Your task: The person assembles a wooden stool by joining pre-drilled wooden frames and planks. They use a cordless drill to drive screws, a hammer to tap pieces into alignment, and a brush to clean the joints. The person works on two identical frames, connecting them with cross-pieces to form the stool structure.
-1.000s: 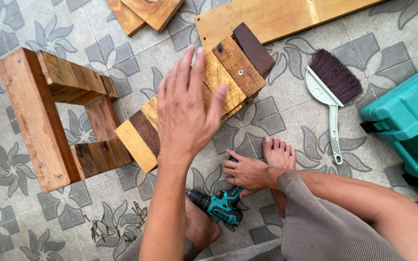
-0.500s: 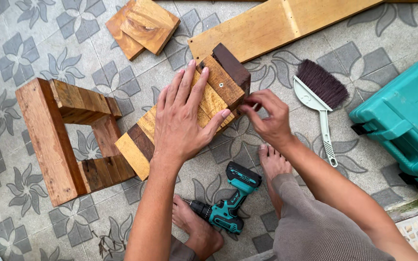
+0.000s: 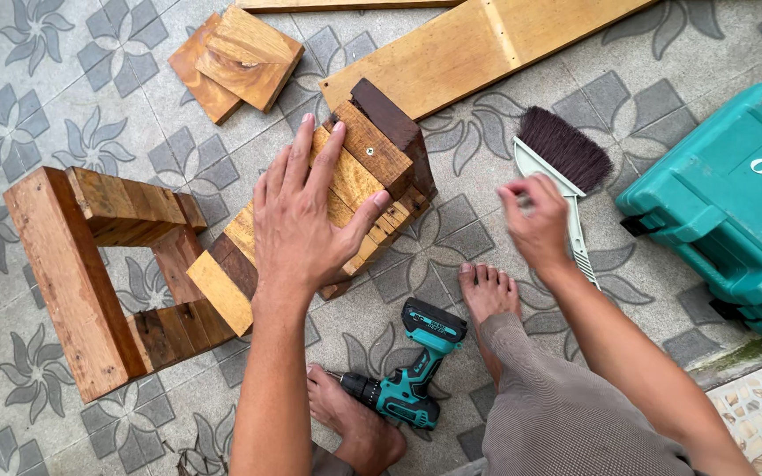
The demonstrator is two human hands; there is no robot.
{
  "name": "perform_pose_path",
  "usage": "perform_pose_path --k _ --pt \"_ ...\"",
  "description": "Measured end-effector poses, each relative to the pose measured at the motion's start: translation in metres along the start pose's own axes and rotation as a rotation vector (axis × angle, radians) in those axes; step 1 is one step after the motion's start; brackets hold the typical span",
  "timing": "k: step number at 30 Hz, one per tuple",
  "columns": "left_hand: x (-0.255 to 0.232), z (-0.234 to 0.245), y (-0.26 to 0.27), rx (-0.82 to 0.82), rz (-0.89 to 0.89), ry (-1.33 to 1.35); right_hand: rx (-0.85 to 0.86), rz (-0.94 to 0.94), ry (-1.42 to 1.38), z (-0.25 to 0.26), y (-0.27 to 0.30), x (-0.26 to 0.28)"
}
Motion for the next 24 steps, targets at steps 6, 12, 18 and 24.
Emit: perform_pose_path --k 6,12,18,24 --pt "0.019 -0.007 -0.018 0.044 -0.019 -0.023 0.001 -0.117 0.6 0.062 0.067 -0.102" --pt "0.035 -0.005 -0.034 0.068 0.02 0.058 -0.013 -0.175 0.442 0.057 0.037 -0.098" --pt "0.051 -0.01 -0.042 0.127 0.043 0.083 0.218 -0.476 -0.661 -0.01 0.021 0.005" --pt "0.06 -0.011 -0.05 0.137 0.053 0.094 0.484 -0.112 0.078 -0.02 0.023 0.029"
Point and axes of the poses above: each hand's wrist, its own y-axis away from the middle knuckle, its own z-axis out of the back of the hand, x = y × z, the point moved 5 cm from there along -y, towards the middle knuckle, and after that the axes turned 14 degrees about -y, right-handed, at the moved point
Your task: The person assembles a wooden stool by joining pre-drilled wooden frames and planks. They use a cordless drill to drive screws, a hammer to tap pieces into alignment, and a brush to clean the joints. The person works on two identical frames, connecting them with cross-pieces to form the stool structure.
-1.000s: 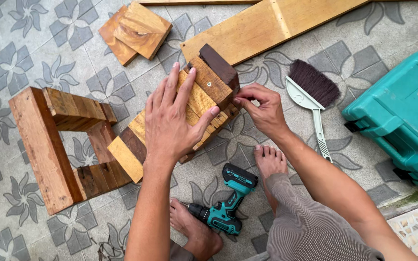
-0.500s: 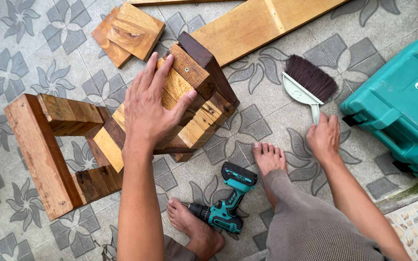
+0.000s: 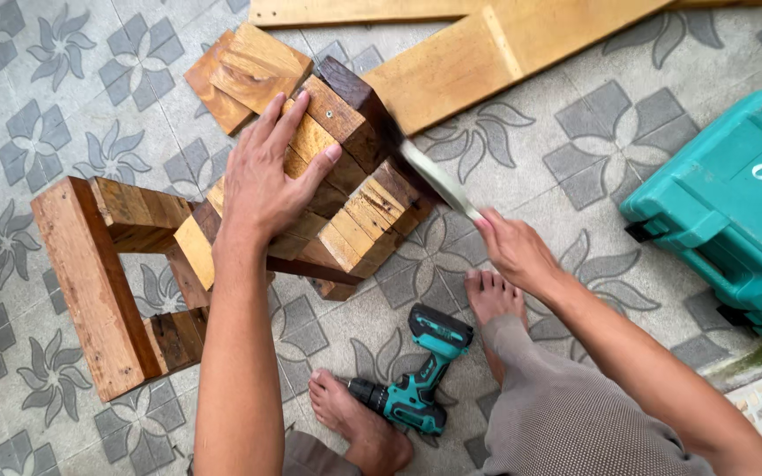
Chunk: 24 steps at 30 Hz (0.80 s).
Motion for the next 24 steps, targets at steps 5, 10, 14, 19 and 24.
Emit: perform_pose_path --k 5,10,14,19,24 --pt "0.009 0.0 -0.007 -0.007 0.025 0.031 -0.025 -0.431 0.176 0.036 0.052 -0.067" --pt "0.008 -0.003 -0.007 -0.014 0.009 0.025 -0.186 -0.207 -0.182 0.006 0.026 -0.04" --pt "0.011 -0.006 -0.002 -0.017 0.011 0.022 -0.195 0.085 -0.253 -0.048 -0.019 -0.009" --pt "0.024 -0.005 -0.019 0.01 0.0 0.03 -0.03 -0.217 0.049 -0.048 -0.006 -0.059" --pt "0.039 -0.021 -0.032 0.114 0.097 0.004 -0.122 -0.401 0.086 -0.015 0.029 -0.077"
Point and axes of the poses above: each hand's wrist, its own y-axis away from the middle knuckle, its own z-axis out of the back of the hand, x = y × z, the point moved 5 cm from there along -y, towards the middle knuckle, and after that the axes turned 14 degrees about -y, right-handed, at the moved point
